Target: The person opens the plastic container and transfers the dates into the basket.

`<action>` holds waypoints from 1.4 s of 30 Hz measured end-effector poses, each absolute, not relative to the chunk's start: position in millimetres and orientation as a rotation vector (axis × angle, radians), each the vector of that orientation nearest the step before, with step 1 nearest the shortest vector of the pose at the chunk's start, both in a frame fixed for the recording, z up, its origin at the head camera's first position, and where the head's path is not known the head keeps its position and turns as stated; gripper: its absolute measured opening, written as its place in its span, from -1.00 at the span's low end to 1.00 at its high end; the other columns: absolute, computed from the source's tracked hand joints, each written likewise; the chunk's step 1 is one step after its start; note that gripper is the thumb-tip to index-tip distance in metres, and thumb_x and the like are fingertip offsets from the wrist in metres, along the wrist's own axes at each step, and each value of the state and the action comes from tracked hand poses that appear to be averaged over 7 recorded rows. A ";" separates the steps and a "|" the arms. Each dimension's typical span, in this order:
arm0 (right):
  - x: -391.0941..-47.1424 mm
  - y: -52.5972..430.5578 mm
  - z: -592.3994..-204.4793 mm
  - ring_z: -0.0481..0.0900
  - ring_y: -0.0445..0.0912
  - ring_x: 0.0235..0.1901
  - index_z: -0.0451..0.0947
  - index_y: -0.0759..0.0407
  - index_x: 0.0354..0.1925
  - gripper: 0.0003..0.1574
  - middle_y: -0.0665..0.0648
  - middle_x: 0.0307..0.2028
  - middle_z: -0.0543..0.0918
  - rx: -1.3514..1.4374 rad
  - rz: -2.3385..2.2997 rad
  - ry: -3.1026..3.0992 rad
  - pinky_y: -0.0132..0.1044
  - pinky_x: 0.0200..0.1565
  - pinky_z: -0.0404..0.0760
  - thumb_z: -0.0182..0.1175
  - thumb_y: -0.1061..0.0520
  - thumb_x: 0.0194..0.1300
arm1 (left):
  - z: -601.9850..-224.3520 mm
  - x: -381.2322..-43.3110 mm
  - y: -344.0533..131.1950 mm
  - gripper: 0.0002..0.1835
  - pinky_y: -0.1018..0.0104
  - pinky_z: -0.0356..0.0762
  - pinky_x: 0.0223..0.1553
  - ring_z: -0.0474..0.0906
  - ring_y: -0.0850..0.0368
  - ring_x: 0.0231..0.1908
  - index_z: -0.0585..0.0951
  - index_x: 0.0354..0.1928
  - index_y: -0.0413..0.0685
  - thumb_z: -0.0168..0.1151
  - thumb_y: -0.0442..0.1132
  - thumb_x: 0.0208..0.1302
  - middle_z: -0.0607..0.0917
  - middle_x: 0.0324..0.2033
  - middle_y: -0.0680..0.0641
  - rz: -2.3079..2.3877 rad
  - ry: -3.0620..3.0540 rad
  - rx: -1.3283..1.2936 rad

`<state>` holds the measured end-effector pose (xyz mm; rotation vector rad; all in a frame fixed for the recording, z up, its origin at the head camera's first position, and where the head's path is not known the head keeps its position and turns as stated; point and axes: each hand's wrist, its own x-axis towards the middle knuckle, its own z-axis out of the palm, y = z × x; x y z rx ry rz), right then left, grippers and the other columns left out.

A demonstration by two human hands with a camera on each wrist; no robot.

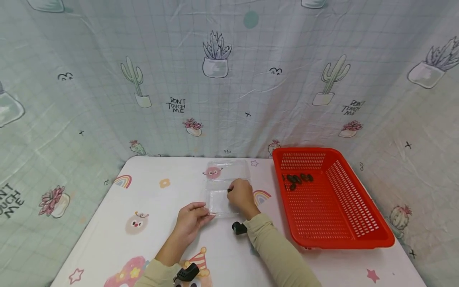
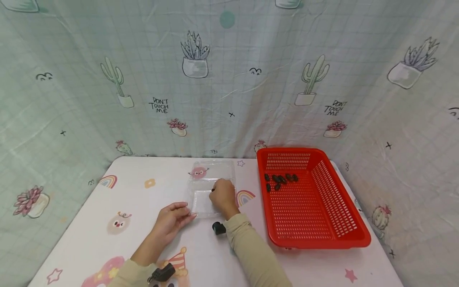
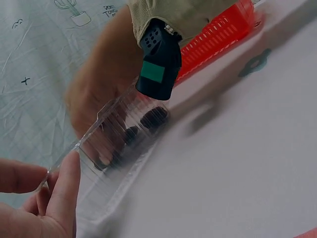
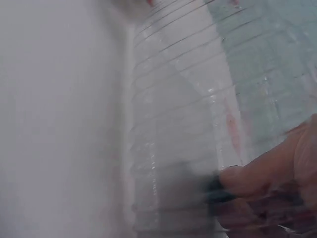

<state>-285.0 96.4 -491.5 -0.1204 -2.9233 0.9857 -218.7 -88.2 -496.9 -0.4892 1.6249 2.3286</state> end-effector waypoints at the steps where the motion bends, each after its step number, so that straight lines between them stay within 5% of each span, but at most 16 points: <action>1: -284.2 96.8 -491.6 0.66 0.03 -0.28 0.83 0.19 -0.38 -0.91 0.11 -0.36 0.80 -0.135 1.018 -2.907 -0.11 -0.15 0.76 0.44 0.28 0.06 | -497.2 -217.7 -87.9 -0.70 0.18 0.89 -0.16 0.67 0.09 -0.38 0.42 0.09 -0.56 0.13 -0.61 0.35 0.56 -0.38 -0.11 2.326 1.623 -0.491; 14: -282.7 108.7 -462.9 0.75 -0.10 -0.30 0.82 0.26 -0.24 -0.76 0.23 -0.15 0.81 -0.446 2.012 -2.553 -0.35 -0.25 0.79 0.50 0.32 0.03 | -490.9 -222.6 -88.1 -0.67 0.19 0.88 -0.14 0.68 0.08 -0.35 0.41 0.14 -0.54 0.14 -0.58 0.38 0.57 -0.35 -0.12 2.290 1.635 -0.509; 24: -277.5 121.7 -425.1 0.79 -0.08 -0.23 0.80 0.22 -0.07 -0.73 0.18 -0.10 0.81 -0.524 2.434 -2.284 -0.01 0.29 0.73 0.44 0.29 0.22 | -486.5 -222.5 -87.9 -0.70 0.20 0.89 -0.16 0.67 0.05 -0.36 0.41 0.09 -0.55 0.13 -0.61 0.35 0.56 -0.35 -0.11 2.319 1.604 -0.505; 29: -275.7 125.9 -406.1 0.78 -0.06 -0.19 0.80 0.16 -0.07 -0.73 0.13 -0.11 0.83 -0.535 2.484 -2.202 0.07 0.37 0.63 0.44 0.26 0.23 | -486.7 -223.5 -88.6 -0.69 0.20 0.88 -0.16 0.67 0.07 -0.35 0.41 0.10 -0.55 0.12 -0.60 0.36 0.56 -0.34 -0.11 2.306 1.615 -0.493; 42: -278.5 148.1 -380.8 0.78 -0.10 -0.30 0.74 0.37 -0.01 -0.68 0.10 -0.22 0.81 -0.451 2.544 -1.974 -0.28 -0.01 0.86 0.38 0.41 0.24 | -489.7 -225.5 -88.6 -0.69 0.22 0.88 -0.17 0.65 0.06 -0.36 0.40 0.09 -0.57 0.10 -0.64 0.34 0.53 -0.34 -0.13 2.333 1.590 -0.479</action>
